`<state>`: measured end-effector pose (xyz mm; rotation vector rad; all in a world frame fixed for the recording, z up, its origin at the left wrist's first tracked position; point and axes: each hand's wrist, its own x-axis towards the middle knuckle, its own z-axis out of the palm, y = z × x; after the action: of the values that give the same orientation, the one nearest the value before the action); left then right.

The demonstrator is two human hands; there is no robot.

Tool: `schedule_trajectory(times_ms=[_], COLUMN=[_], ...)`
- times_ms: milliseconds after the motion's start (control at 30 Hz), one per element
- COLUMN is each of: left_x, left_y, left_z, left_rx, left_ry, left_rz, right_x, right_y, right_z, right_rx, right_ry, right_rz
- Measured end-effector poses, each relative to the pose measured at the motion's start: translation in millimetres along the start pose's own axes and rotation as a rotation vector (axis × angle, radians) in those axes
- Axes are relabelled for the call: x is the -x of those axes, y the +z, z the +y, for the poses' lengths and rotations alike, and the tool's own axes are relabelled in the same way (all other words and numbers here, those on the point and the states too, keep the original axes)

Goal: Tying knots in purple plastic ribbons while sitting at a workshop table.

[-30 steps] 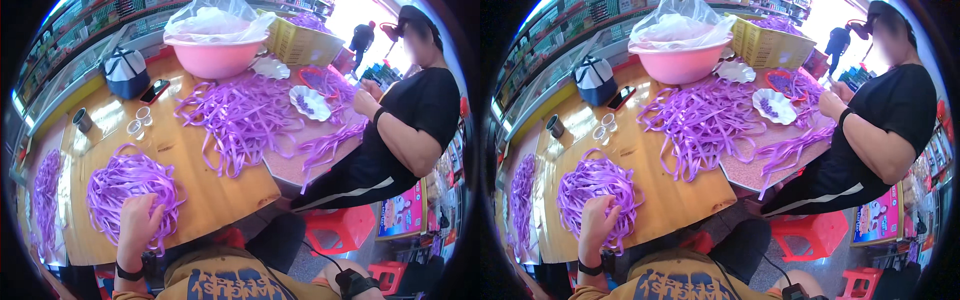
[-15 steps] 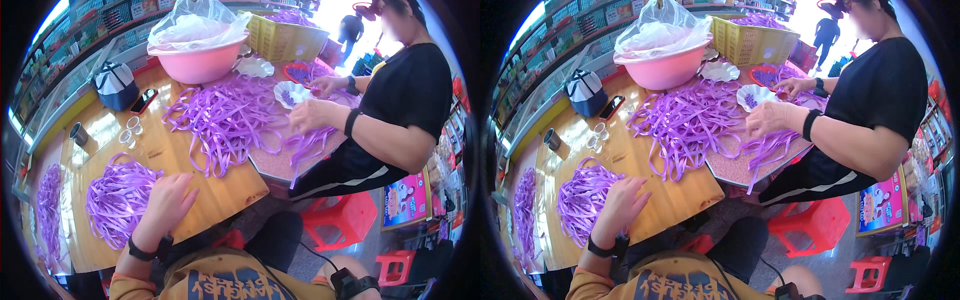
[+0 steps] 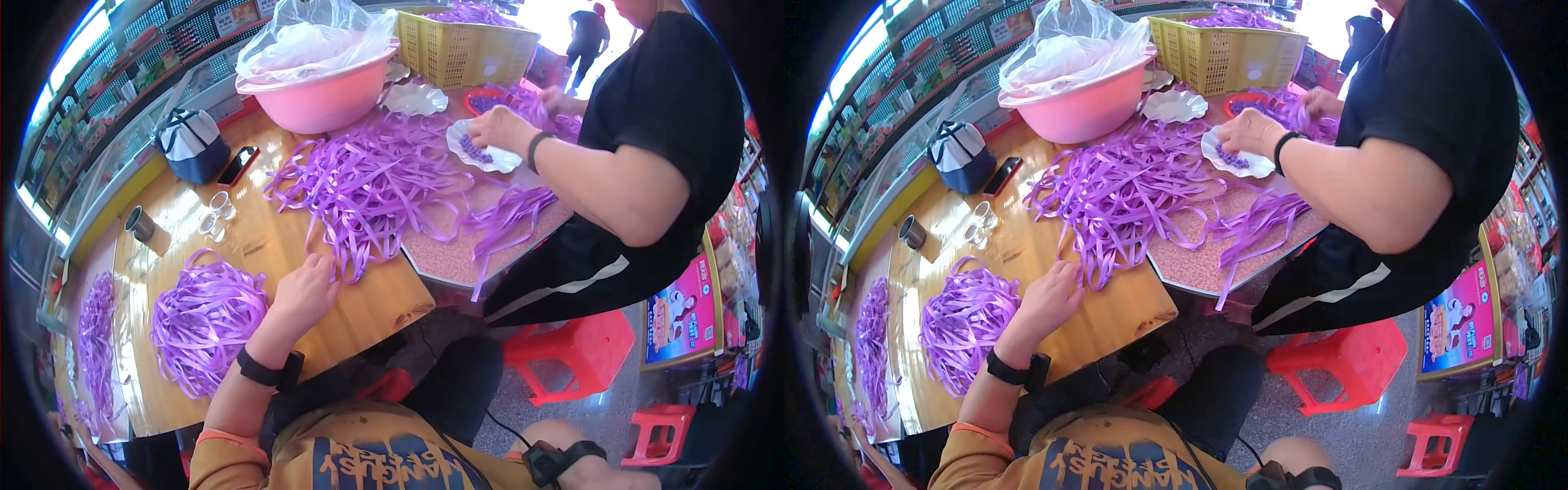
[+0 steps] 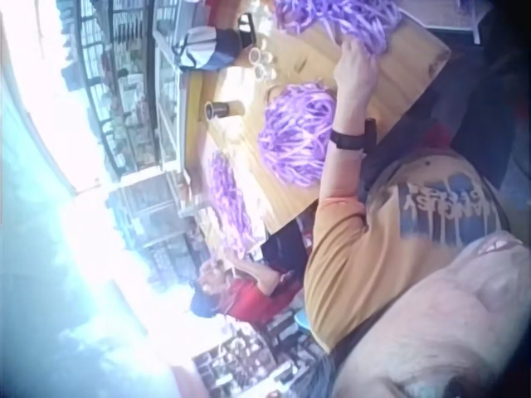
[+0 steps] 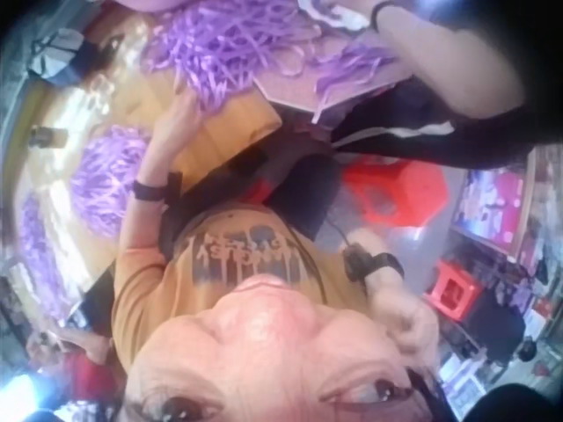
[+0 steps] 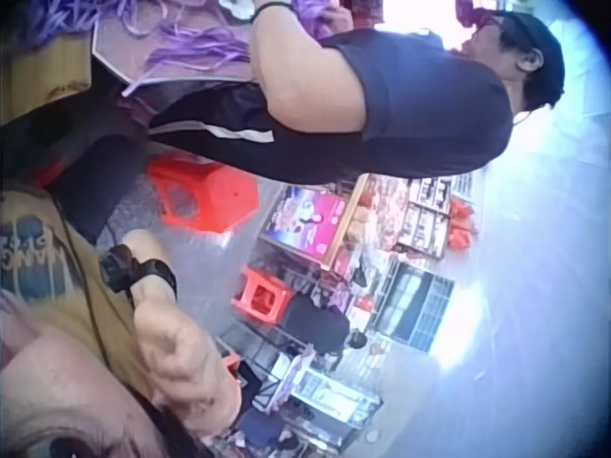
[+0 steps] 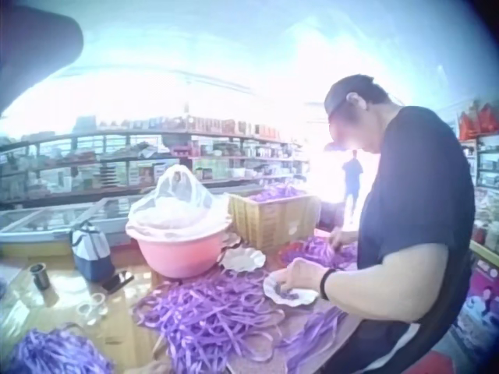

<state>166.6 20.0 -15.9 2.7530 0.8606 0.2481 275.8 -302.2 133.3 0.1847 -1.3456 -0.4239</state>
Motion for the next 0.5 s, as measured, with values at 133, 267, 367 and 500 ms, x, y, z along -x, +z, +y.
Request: schedule_trajectory(times_ms=[133,267,367,500], left_x=[-7,-2,16,40], left_y=[10,9,-2,-18], left_z=[3,2,13,28], left_rx=[-0.038,-0.048,0.080,0.483], left_ry=[0.006,-0.040,-0.053,-0.153], left_rz=[-0.012,-0.018,0.003,0.085], right_x=[18,49,90,131], right_y=[-24,-34,-49,-45], right_z=[8,5,4,30], right_rx=[0.240,0.365,0.328,0.389], right_ry=[0.281,0.639,0.964,1.644], right_rz=[0.139,0.325,0.332,0.309])
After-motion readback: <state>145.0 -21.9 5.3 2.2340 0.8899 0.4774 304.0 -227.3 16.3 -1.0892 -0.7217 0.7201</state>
